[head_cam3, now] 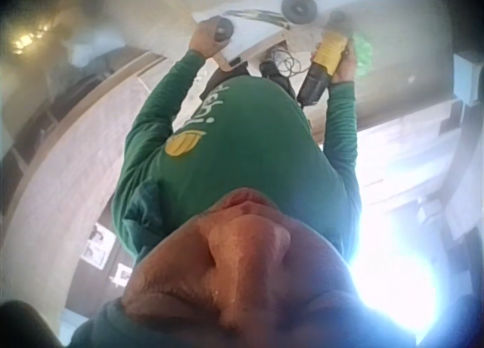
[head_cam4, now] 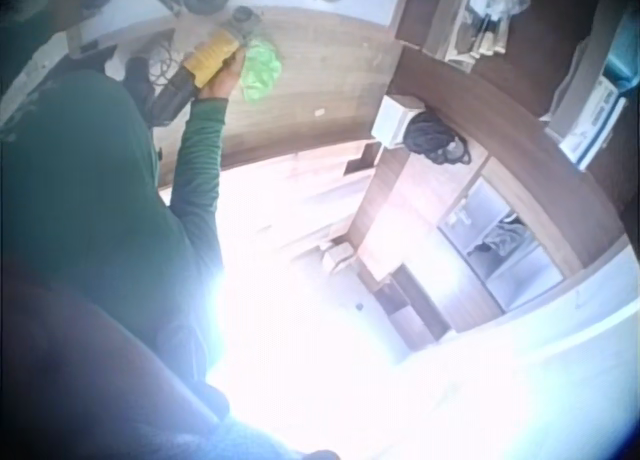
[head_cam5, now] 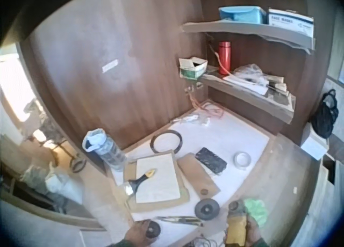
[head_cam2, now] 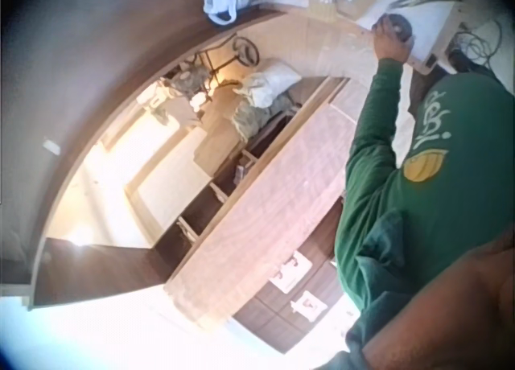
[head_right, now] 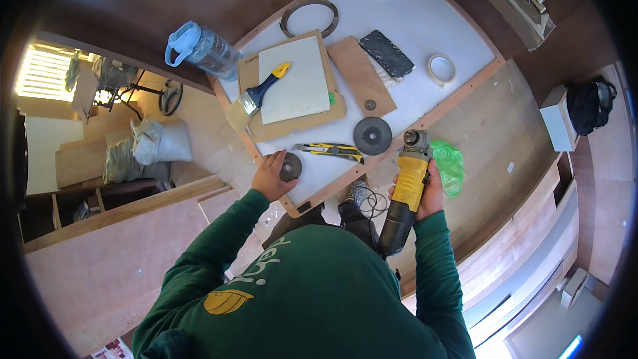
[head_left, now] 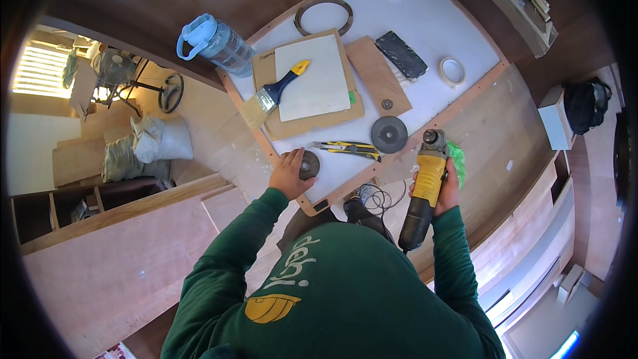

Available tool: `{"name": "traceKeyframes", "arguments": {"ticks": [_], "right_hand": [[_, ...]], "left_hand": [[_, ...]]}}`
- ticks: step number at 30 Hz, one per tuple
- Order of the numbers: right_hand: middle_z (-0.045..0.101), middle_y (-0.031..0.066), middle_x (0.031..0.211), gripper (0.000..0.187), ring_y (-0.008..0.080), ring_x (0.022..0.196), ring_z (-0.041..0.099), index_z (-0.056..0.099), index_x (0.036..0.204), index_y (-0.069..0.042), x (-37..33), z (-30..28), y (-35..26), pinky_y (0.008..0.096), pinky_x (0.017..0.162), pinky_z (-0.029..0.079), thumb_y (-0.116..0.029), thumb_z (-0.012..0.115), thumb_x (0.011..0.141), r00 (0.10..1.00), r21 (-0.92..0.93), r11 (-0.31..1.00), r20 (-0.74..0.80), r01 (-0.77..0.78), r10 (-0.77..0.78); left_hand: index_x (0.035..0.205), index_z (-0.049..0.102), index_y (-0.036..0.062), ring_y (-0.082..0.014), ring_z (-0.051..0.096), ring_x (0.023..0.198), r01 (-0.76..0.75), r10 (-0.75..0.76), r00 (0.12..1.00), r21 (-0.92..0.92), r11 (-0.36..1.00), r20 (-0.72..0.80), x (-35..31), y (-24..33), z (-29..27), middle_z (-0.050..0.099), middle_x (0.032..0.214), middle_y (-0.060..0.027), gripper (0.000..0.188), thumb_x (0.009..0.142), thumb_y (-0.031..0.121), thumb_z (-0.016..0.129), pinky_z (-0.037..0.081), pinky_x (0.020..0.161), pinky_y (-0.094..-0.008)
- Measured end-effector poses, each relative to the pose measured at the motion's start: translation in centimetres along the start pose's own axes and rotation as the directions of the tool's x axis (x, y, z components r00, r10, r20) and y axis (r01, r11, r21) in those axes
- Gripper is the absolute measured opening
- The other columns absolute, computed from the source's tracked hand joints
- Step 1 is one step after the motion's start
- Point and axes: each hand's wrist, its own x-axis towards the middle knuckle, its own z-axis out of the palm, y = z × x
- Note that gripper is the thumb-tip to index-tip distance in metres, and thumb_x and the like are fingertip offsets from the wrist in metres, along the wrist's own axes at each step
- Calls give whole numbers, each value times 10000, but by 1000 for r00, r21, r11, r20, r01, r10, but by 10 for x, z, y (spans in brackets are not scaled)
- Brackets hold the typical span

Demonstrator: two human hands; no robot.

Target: The person replaces the disc on a handheld power grinder by unscrewing the central nut, swapping the abrasive wheel, and then tightens the nut back into place.

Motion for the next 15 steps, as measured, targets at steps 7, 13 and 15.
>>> {"name": "traceKeyframes", "arguments": {"ticks": [7, 13, 15], "right_hand": [[642, 180, 890, 753, 351, 700, 666, 540, 1211, -50, -11, -7, 1, 489, 656, 570, -718, 393, 896, 995, 89, 996, 95, -27, 19], [636, 213, 920, 798, 375, 713, 670, 533, 1231, -34, -22, -6, -1, 505, 673, 572, -737, 439, 864, 979, 74, 994, 193, -83, 68], [641, 235, 914, 815, 394, 745, 679, 530, 1234, -25, -31, -3, -2, 511, 676, 575, -739, 466, 848, 968, 78, 990, 230, -119, 99]], "left_hand": [[1478, 302, 60, -327, 551, 1210, 346, 264, 931, -837, -423, 251, -9, 69, -67, 500, 1347, -223, 967, 784, 583, 725, 501, 989, -443], [1448, 369, 33, -291, 545, 1217, 118, 200, 974, -992, -46, 107, 29, 136, -72, 517, 1349, -176, 876, 772, 374, 809, 480, 1004, -433], [1391, 454, -2, -283, 546, 1205, -204, 196, 971, -902, 382, -136, 40, 184, -88, 544, 1323, -159, 840, 699, 232, 867, 466, 996, -401]]}}
